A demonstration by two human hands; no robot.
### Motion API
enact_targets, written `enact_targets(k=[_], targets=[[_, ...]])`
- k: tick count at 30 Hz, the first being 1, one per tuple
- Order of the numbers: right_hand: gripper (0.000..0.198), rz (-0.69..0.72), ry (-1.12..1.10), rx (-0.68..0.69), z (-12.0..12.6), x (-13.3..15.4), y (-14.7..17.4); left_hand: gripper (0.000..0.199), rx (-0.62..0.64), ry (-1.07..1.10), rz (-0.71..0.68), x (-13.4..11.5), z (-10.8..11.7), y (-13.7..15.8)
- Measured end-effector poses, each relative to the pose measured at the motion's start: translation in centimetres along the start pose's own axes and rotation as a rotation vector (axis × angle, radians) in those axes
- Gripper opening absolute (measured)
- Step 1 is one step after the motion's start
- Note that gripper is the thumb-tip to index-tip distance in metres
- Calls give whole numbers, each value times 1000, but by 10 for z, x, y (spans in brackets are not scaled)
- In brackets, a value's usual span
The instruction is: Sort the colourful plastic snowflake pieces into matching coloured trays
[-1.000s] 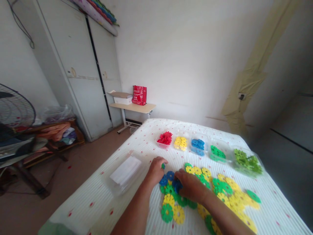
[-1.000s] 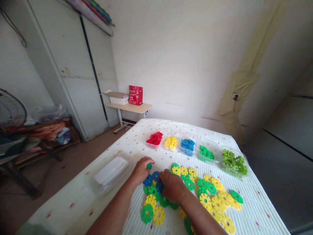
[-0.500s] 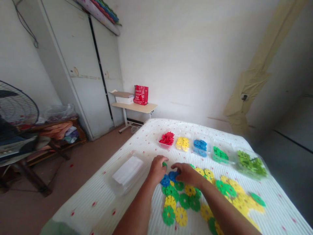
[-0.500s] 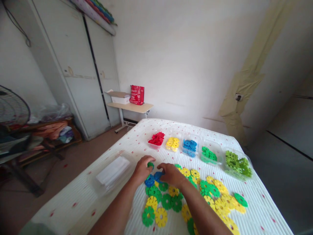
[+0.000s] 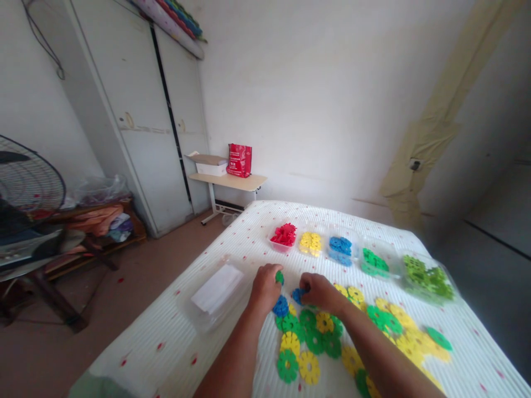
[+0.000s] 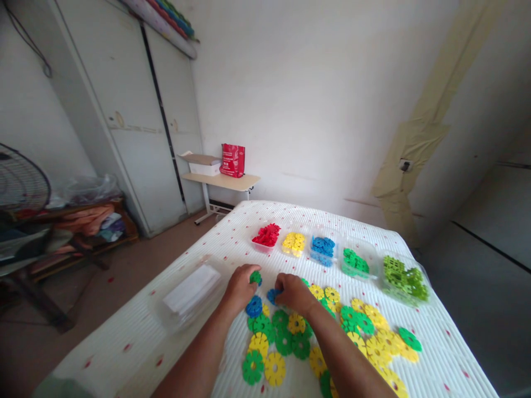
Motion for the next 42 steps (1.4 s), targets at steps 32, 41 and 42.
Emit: enact_targets(k=[32,41,42], targets=[[9,17,-141,32,8,-6,-17,35,-326,251,17,4,34,-1],[11,-262,-375,-292,111,-90,5,33,-187,265,13,5,6,-4],[16,-303,-392,-375,124,-98,6,32,-184,279,21,7,5,-4]])
Point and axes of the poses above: each hand's wrist, its own y-axis away from the middle knuckle, its own z-axis out of the back of the hand, x = y × z, the point moved 9 cm from there along -y, towards the middle knuckle, and after that the axes turned 1 degree about -y, right-handed, at the moved point
